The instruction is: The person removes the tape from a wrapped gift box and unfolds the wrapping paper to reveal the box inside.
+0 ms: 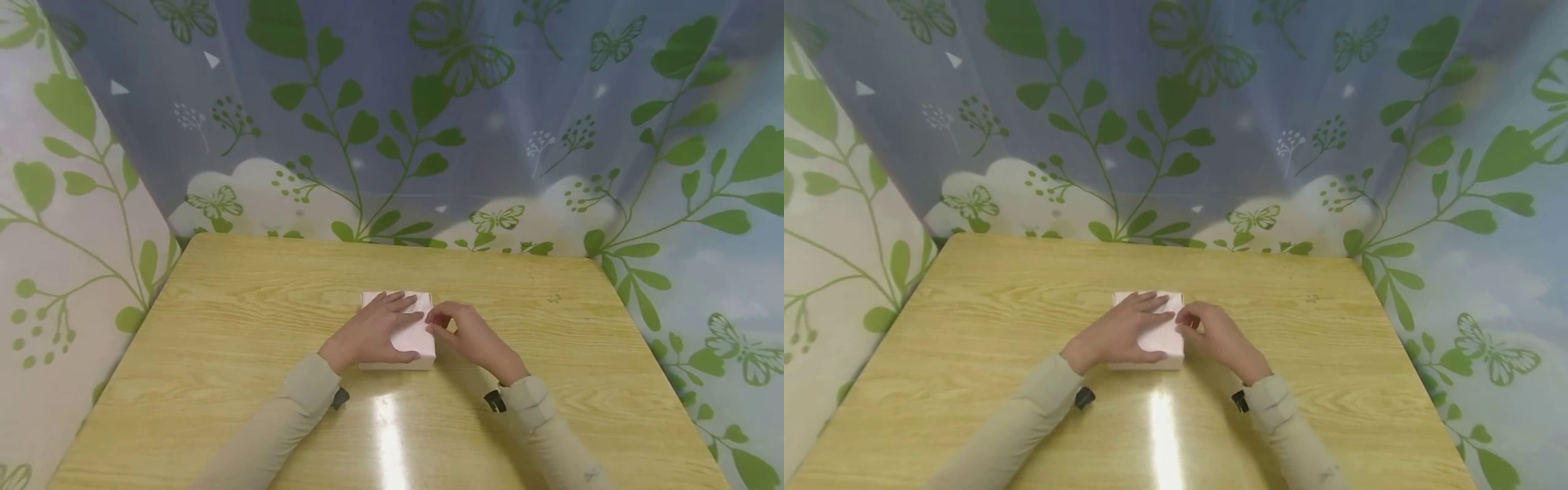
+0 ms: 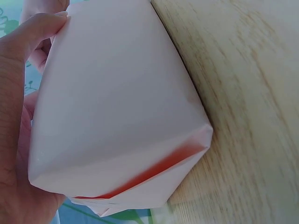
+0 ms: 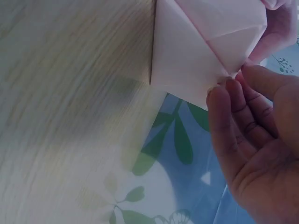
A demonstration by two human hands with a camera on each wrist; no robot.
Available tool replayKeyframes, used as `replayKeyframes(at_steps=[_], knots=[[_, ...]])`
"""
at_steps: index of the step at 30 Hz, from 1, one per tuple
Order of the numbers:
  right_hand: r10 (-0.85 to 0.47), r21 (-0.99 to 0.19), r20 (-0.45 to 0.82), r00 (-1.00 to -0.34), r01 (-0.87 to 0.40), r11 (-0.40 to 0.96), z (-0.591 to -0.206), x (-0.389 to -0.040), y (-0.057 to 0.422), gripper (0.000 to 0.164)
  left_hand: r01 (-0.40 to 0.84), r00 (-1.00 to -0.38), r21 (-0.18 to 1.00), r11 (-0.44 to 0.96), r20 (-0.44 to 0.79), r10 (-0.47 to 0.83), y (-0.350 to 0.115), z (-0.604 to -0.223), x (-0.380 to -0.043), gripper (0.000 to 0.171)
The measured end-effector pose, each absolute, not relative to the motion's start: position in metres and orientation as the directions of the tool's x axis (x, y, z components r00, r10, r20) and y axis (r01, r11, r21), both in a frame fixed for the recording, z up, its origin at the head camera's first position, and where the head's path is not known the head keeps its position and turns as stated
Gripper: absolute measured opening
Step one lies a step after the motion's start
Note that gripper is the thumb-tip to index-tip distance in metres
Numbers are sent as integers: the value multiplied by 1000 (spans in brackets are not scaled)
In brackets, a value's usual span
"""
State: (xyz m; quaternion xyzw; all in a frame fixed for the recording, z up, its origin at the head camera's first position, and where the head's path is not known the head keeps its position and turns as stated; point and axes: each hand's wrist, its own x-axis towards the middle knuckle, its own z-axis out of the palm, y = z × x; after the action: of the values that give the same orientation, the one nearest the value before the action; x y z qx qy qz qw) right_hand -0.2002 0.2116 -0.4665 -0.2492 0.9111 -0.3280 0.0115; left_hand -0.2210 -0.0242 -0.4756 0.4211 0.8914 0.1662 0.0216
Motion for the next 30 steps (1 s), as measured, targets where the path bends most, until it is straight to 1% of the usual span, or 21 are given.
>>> replayKeyframes(at_steps=[4, 11, 21, 24, 26, 30], knots=[[-483, -605, 142, -864, -462, 648, -467, -204, 215, 4, 745, -641, 318, 586, 98, 761, -24, -474, -221, 74], [-482, -556, 123, -868, -462, 691, -468, -202, 211, 4, 740, -645, 331, 585, 104, 757, -24, -475, -222, 74], [-499, -521, 131, -857, -487, 701, -476, -199, 213, 7, 743, -642, 328, 583, 106, 759, -25, -477, -221, 74], [-496, -522, 144, -856, -492, 697, -479, -199, 216, 8, 740, -644, 340, 580, 110, 757, -25, -477, -221, 74], [-490, -520, 153, -858, -491, 699, -479, -200, 219, 12, 736, -646, 351, 579, 111, 755, -25, -477, -221, 73], [-460, -521, 153, -875, -467, 714, -479, -200, 225, 11, 733, -650, 354, 581, 115, 751, -25, -477, -222, 74]])
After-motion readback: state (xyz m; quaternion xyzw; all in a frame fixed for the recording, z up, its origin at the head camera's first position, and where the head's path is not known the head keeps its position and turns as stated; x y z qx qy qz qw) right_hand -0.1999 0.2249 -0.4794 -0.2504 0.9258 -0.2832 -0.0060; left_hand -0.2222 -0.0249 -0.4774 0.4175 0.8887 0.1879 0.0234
